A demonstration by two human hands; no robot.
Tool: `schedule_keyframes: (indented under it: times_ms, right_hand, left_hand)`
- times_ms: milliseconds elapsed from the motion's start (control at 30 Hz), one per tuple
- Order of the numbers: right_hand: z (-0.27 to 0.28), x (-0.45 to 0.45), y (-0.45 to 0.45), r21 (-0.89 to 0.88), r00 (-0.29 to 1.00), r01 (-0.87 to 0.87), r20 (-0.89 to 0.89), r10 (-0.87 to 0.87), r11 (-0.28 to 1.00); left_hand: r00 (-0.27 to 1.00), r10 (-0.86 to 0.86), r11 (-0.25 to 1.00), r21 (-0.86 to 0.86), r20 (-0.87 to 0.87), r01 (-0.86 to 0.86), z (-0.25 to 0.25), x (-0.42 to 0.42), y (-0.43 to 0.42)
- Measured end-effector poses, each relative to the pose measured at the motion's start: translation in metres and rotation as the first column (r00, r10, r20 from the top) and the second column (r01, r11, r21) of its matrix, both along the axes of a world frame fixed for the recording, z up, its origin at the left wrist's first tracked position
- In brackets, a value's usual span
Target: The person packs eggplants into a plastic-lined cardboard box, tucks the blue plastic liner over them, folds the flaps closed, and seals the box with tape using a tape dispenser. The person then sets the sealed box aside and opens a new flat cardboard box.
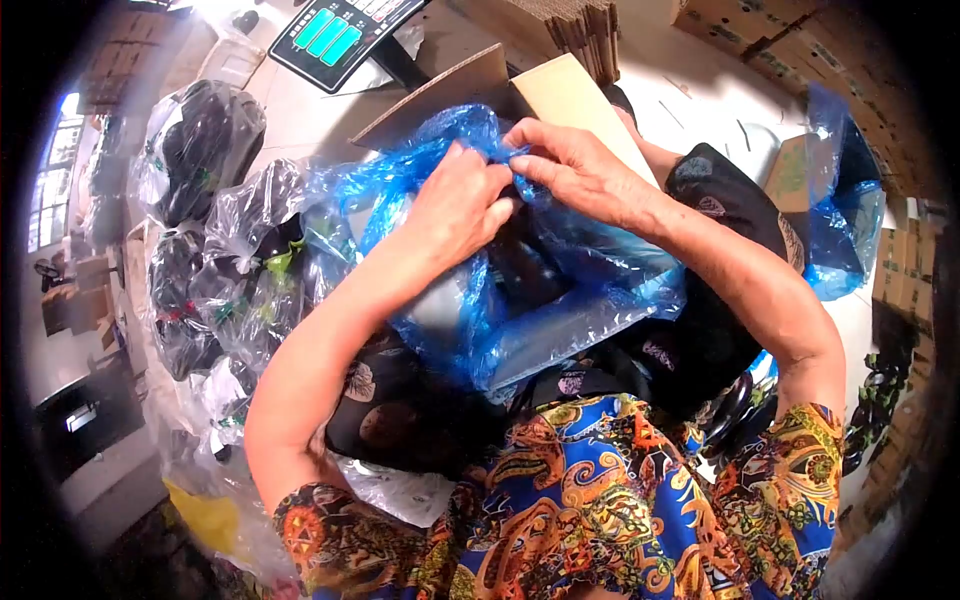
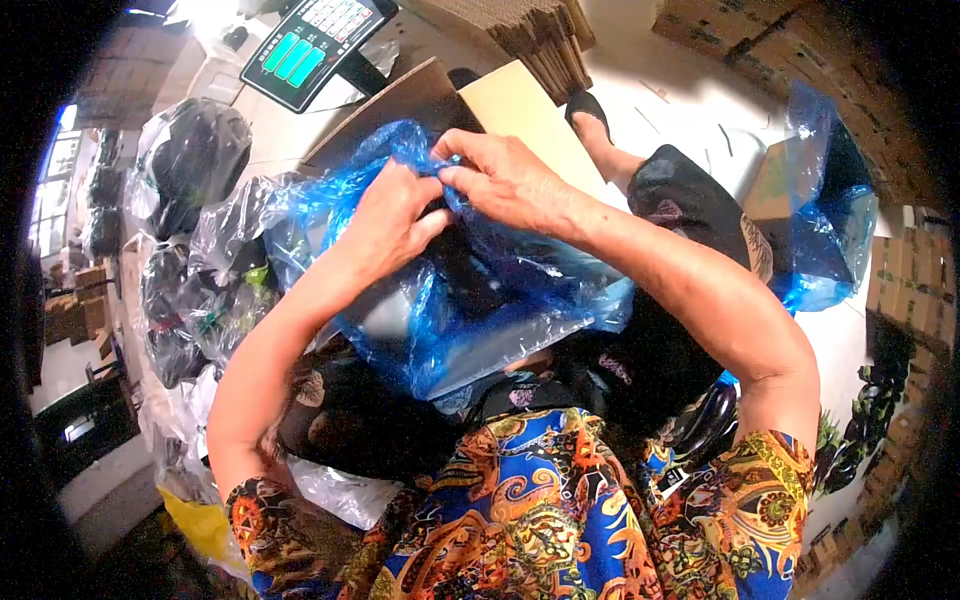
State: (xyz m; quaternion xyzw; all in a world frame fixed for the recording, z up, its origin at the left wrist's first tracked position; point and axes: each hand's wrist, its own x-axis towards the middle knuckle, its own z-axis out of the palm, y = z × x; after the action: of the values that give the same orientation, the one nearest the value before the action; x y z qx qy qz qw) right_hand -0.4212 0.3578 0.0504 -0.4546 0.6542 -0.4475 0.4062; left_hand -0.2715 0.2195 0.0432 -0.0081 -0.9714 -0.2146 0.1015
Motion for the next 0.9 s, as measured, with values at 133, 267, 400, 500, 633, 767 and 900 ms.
schedule_keyframes:
  times_ms: [133, 267, 400, 500, 633, 767, 900]
  right_hand:
    - [-0.046, 0.015, -0.001, 0.024, 0.912, -0.352, -0.218, 0.348, 0.936]
    - [-0.038, 0.028, 0.007, -0.03, 0.866, -0.48, -0.18, 0.467, 0.877]
    - [0.025, 0.019, 0.027, 0.1, 0.695, -0.71, -0.064, 0.716, 0.697]
    - [0.027, 0.0, 0.048, -0.002, 0.832, -0.462, -0.346, 0.433, 0.887]
    - [0.039, -0.026, 0.061, 0.205, 0.923, -0.289, -0.2, 0.33, 0.935]
    - [0.026, -0.021, 0.081, 0.068, 0.875, -0.258, -0.407, 0.263, 0.964]
    - [0.017, -0.012, 0.102, 0.236, 0.919, -0.276, -0.219, 0.328, 0.932]
  left_hand:
    - [0.94, 0.067, 0.95, 0.268, 0.334, -0.163, 0.055, 0.036, -0.001]
    - [0.919, 0.16, 0.832, 0.453, 0.36, -0.322, 0.078, 0.055, 0.011]
    - [0.893, -0.121, 0.828, 0.54, 0.434, -0.15, 0.083, 0.065, 0.037]
    - [0.929, -0.09, 0.806, 0.574, 0.358, -0.143, 0.089, 0.075, 0.055]
    - [0.955, 0.087, 0.947, 0.275, 0.284, -0.169, 0.075, 0.086, 0.045]
    - [0.952, 0.295, 0.941, -0.196, 0.075, -0.276, 0.063, 0.079, -0.002]
    - [0.871, 0.475, 0.86, -0.277, 0.124, -0.429, 0.025, 0.098, -0.078]
